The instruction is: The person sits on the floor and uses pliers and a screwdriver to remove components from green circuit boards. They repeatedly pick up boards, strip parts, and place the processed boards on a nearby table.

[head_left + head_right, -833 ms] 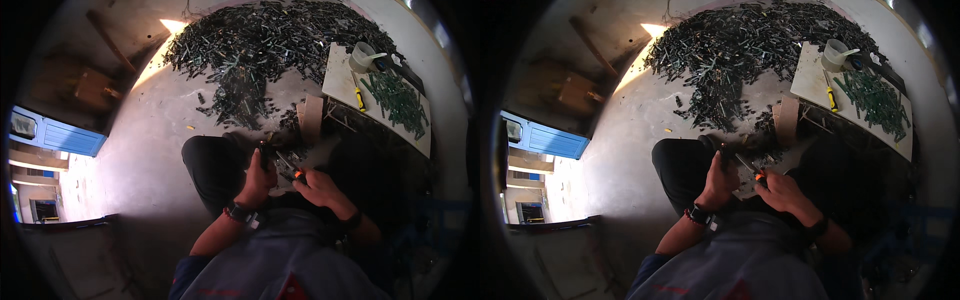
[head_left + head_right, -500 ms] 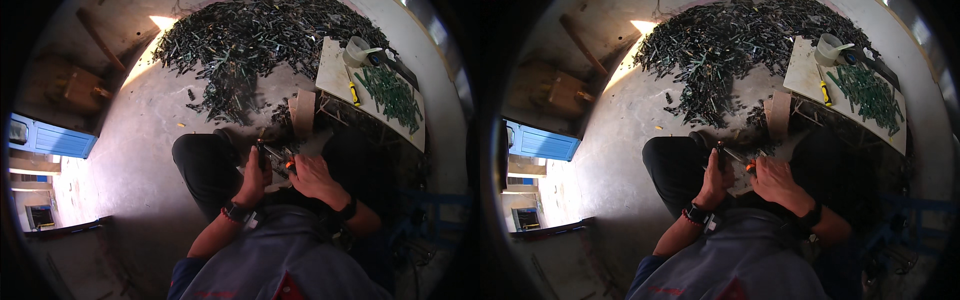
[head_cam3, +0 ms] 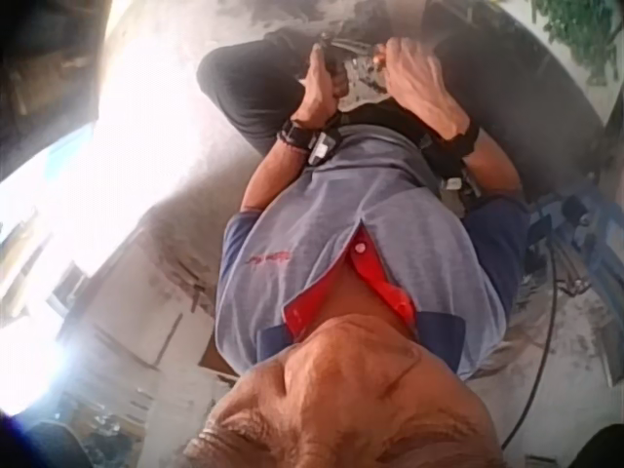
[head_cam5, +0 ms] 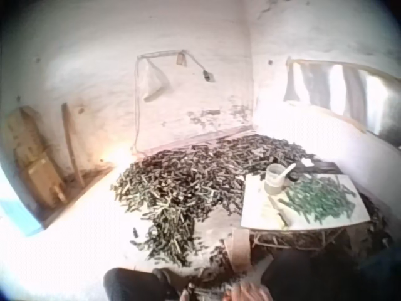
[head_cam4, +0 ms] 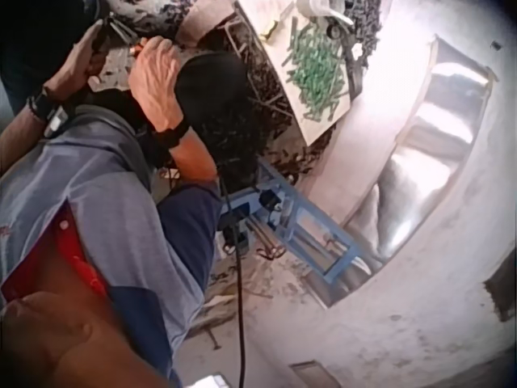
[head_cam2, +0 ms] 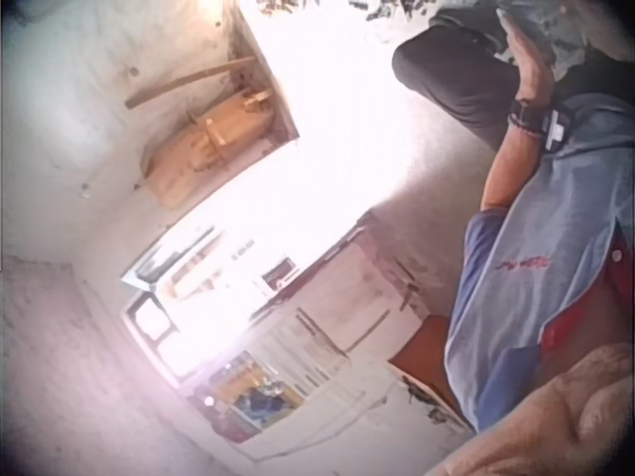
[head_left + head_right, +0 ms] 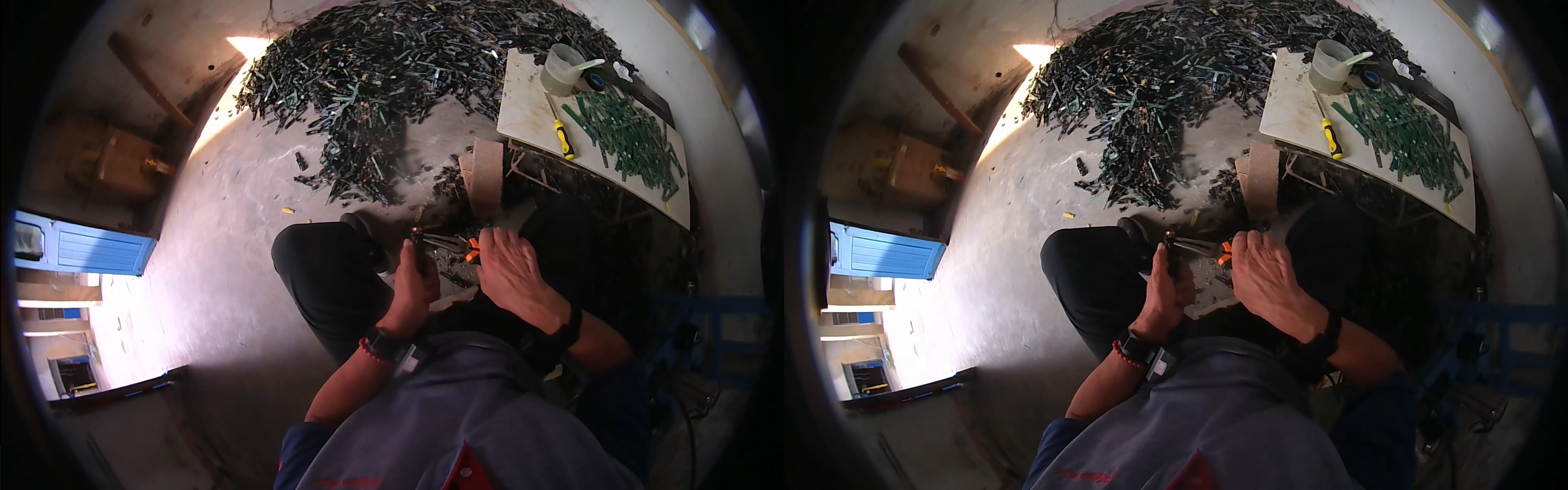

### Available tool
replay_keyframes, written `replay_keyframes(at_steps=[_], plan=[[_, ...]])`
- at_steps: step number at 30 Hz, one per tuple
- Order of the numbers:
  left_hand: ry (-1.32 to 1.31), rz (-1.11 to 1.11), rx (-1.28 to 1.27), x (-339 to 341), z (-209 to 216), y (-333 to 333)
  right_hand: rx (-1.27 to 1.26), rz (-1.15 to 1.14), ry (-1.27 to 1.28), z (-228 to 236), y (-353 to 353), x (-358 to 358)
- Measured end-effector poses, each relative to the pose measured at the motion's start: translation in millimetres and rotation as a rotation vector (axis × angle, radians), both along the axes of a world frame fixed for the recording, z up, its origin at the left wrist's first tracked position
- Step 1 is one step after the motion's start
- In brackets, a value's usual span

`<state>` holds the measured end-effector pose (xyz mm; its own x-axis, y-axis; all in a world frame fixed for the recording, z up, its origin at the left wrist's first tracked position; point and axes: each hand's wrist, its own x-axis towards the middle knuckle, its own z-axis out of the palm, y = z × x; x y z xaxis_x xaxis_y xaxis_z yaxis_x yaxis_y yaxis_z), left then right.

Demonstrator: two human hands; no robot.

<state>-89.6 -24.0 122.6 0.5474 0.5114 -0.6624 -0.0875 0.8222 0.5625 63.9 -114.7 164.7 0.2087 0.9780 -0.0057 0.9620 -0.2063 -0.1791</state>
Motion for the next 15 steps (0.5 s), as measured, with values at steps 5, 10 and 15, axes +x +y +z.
replay_keyframes(at_steps=[5,10,15], plan=[[0.007,-0.029,-0.001,6,2,-4,0.115,0.047,-0.171,-7,2,2],[0.055,-0.03,-0.004,10,2,-6,0.179,0.07,-0.336,-17,0,9],[0.138,-0.038,0.036,18,-1,-11,0.101,0.054,-0.378,-23,0,7]])
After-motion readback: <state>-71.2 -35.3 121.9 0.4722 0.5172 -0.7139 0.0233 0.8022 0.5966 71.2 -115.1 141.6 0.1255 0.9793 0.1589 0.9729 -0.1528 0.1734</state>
